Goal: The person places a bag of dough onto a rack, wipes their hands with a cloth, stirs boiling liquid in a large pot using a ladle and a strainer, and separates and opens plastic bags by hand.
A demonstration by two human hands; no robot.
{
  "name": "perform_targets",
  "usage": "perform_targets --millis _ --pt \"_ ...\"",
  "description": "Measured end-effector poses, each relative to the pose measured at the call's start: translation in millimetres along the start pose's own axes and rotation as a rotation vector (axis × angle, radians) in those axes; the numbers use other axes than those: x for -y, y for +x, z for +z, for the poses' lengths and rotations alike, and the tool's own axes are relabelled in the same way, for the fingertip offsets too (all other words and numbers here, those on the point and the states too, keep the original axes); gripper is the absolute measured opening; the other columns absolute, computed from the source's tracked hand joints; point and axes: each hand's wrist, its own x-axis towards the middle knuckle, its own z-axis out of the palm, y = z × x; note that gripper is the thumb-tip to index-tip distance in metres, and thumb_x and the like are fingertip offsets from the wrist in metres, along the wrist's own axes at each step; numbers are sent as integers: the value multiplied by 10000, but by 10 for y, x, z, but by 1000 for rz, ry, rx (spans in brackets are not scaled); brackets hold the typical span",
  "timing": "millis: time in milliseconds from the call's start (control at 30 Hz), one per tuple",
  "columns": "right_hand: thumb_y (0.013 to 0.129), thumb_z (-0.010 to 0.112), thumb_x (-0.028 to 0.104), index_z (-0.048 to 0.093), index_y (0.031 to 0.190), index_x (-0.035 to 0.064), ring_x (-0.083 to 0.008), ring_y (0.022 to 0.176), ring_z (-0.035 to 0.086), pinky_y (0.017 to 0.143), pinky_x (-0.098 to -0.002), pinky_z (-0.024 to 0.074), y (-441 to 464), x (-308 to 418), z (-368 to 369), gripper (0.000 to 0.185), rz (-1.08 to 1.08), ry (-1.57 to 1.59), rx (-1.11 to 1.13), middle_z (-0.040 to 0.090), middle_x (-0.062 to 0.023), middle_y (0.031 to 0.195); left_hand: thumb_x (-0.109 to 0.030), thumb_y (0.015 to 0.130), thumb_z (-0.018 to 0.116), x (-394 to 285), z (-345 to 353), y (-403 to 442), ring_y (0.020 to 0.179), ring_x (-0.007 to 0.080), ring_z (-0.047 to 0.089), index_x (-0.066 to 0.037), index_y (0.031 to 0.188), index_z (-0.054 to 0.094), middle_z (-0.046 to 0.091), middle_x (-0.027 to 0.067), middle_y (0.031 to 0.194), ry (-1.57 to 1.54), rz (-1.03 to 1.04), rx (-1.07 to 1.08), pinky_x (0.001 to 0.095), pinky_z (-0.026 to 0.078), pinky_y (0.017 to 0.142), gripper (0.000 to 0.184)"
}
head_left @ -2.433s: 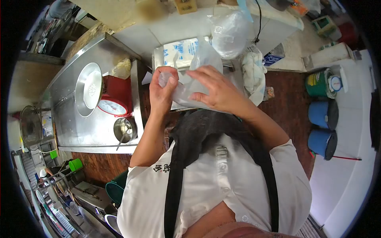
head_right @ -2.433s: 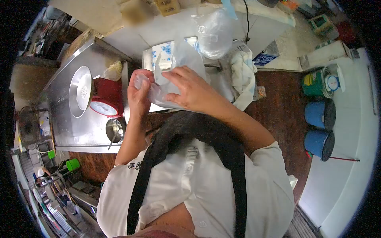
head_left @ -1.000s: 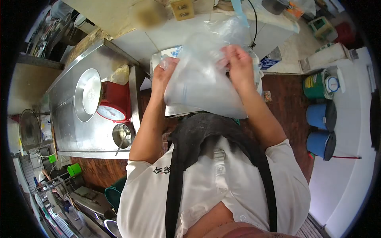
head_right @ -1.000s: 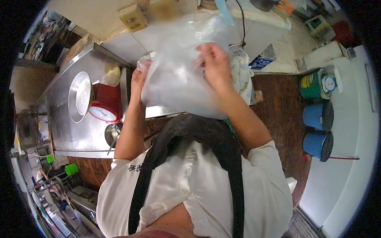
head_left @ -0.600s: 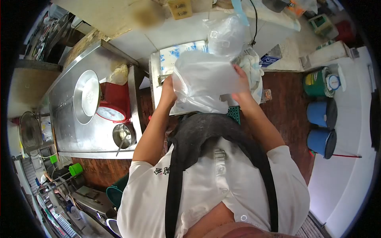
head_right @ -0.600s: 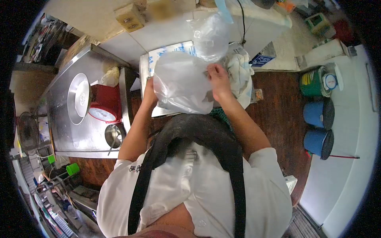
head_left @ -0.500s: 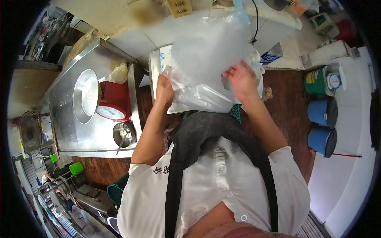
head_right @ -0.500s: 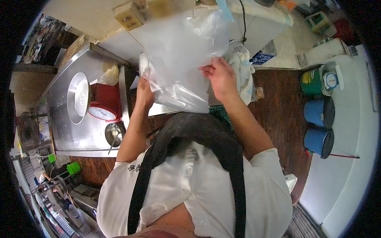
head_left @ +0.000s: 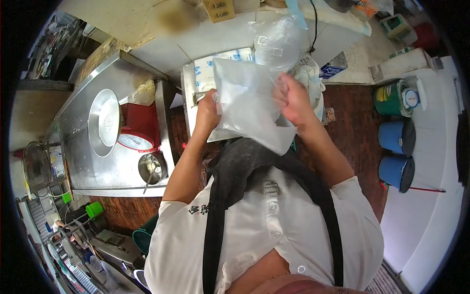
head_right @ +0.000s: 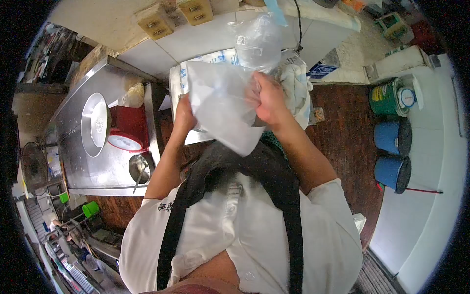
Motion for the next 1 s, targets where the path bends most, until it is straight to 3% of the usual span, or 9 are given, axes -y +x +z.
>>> perform_targets --millis 67,200,400,433,567,700,800,900,1000 --pt "968 581 210 600 1004 89 -155 679 543 618 -330 459 196 -181 -140 128 -100 -208 -57 571 -14 781 -1 759 660 -97 33 -58 900 429 653 13 1087 609 674 256 930 288 160 -1 444 519 780 332" --pt "914 655 213 585 1003 52 -179 705 566 635 -348 476 511 -524 -540 197 -533 -778 -48 598 -41 813 -115 798 654 385 294 -15 950 453 627 26 1083 631 659 282 954 624 -56 295 484 511 798 318" --pt "806 758 241 567 995 16 -220 777 609 692 -354 486 742 -917 -1027 351 -636 -1196 -86 633 -142 852 -220 853 612 639 649 42 822 477 637 62 864 586 652 313 874 511 -31 145 536 509 728 283" --pt "799 759 254 573 1001 17 -229 818 617 715 -357 491 744 -984 -1006 363 -414 -1139 -124 638 -159 886 -222 858 603 723 695 45 821 476 637 61 862 587 652 314 878 528 -25 142 538 508 727 284" --pt "887 672 294 609 1051 12 -210 845 635 754 -339 497 982 -1217 -1091 332 -550 -1185 -91 673 -151 920 -225 871 575 1872 936 228 860 470 638 51 953 614 659 302 945 560 38 205 517 514 765 291" --pt "966 561 295 621 1124 -7 -136 853 621 762 -326 495 808 -989 -850 346 -342 -889 179 697 -79 997 -245 871 582 1215 675 111 1046 431 615 -11 1212 599 673 217 1092 427 164 224 448 497 900 415" --pt "981 556 226 660 1066 -9 -118 783 604 716 -289 493 955 -1054 -924 271 -140 -767 155 687 -43 911 -237 863 596 2292 993 320 1125 394 588 -18 1179 625 638 218 1184 31 180 255 451 470 947 386" --pt "959 569 288 668 974 -35 -318 796 669 700 -395 508 950 -1045 -887 338 -296 -1207 95 697 -208 965 -221 851 608 2955 1253 289 1177 369 560 -27 1165 640 605 230 1239 325 397 217 453 446 984 371" --pt "939 603 278 667 935 -45 -389 790 654 698 -422 515 1400 -1443 -1388 330 -496 -1000 29 673 -250 925 -162 835 585 1612 986 242 923 425 642 21 985 648 652 269 1015 726 74 421 500 516 821 246"
